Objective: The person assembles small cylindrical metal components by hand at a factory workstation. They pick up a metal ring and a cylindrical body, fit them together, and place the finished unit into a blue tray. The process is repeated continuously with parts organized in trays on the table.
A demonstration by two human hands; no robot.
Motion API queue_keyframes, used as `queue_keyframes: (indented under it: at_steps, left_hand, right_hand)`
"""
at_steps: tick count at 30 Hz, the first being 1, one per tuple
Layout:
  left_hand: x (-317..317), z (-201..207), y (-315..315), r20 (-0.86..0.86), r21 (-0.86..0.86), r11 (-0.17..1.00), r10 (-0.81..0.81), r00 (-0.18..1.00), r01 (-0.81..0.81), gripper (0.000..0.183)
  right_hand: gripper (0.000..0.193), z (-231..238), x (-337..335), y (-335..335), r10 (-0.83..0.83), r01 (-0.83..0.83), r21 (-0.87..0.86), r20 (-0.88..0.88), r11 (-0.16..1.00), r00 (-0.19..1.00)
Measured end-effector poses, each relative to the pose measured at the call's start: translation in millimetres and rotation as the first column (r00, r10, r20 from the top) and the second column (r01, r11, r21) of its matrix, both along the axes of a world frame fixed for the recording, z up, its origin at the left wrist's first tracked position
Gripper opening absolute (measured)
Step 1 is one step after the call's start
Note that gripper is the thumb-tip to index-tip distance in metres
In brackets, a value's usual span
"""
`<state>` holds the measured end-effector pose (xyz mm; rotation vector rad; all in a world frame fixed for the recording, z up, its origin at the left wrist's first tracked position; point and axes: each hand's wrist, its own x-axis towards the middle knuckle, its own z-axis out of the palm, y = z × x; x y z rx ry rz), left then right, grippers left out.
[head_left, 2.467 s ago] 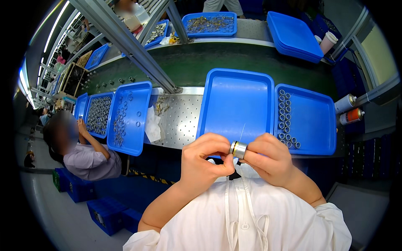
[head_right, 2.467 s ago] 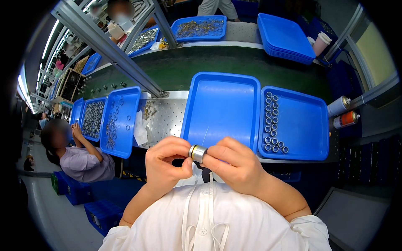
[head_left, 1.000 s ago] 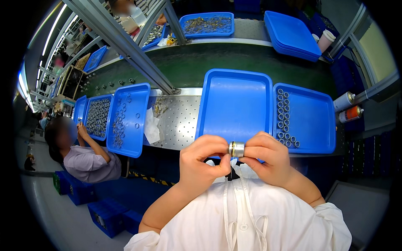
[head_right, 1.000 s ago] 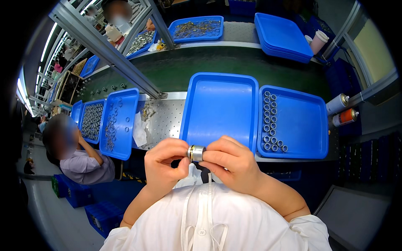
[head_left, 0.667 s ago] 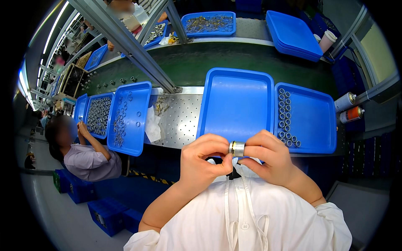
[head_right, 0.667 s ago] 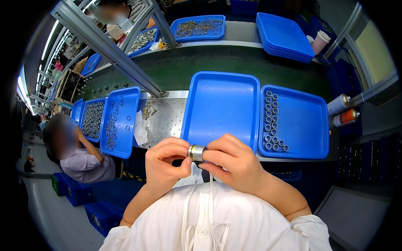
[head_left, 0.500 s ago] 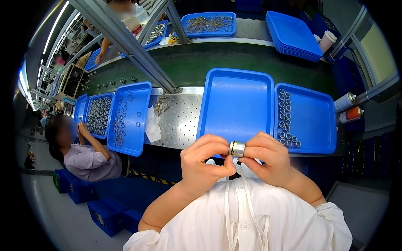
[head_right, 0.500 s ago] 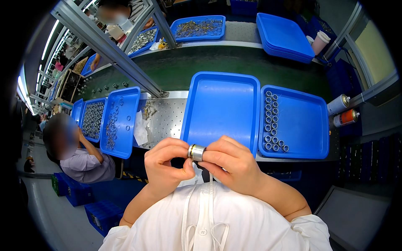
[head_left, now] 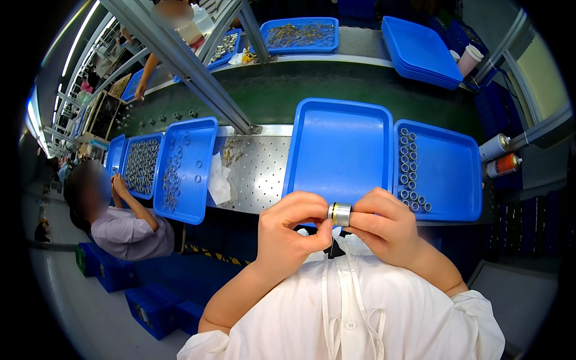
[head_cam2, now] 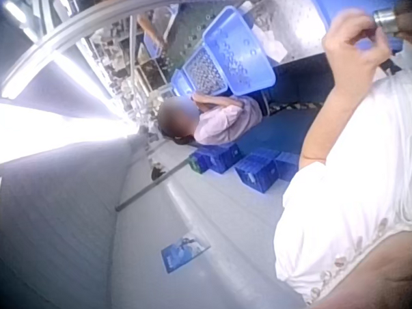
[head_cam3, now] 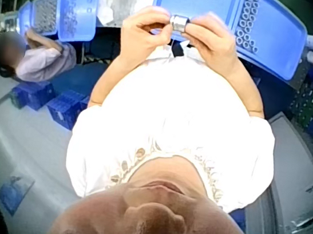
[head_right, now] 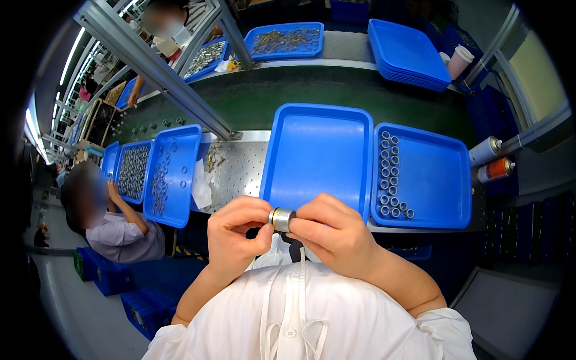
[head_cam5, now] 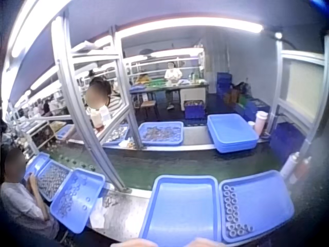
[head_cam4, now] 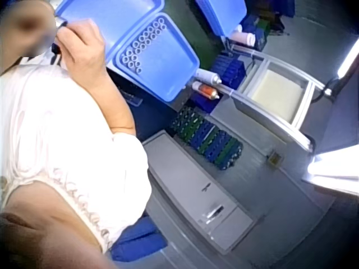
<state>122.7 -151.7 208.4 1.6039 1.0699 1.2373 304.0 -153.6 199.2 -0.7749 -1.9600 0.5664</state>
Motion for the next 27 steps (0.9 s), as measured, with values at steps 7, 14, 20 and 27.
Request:
queue_keyframes:
  at_steps: [7, 14, 20, 27]
  left_hand:
    - [-1, 4, 2, -0.207, 0.186, 0.983, 0.034, 0.978, 0.005, 0.015]
    - [2, 3, 2, -0.135, 0.160, 0.987, 0.032, 0.990, -0.010, 0.016]
    - [-1, 0, 2, -0.059, 0.036, 0.999, -0.025, 0.998, 0.027, 0.016]
    - [2, 3, 2, -0.185, 0.237, 0.972, 0.052, 0.981, -0.006, 0.014]
  right_hand:
    - [0.026, -4, -5, -4, -0.037, 0.006, -0.201, -0.150, 0.980, 0.988]
    - [0.025, -5, -2, 1, -0.028, 0.029, 0.021, -0.050, 0.999, 0.998]
    - [0.027, -2, 1, 1, -0.004, 0.004, 0.004, -0.025, 1.000, 1.000]
    - [0.025, -6, -3, -3, -0.047, 0.037, -0.091, -0.110, 0.995, 0.993]
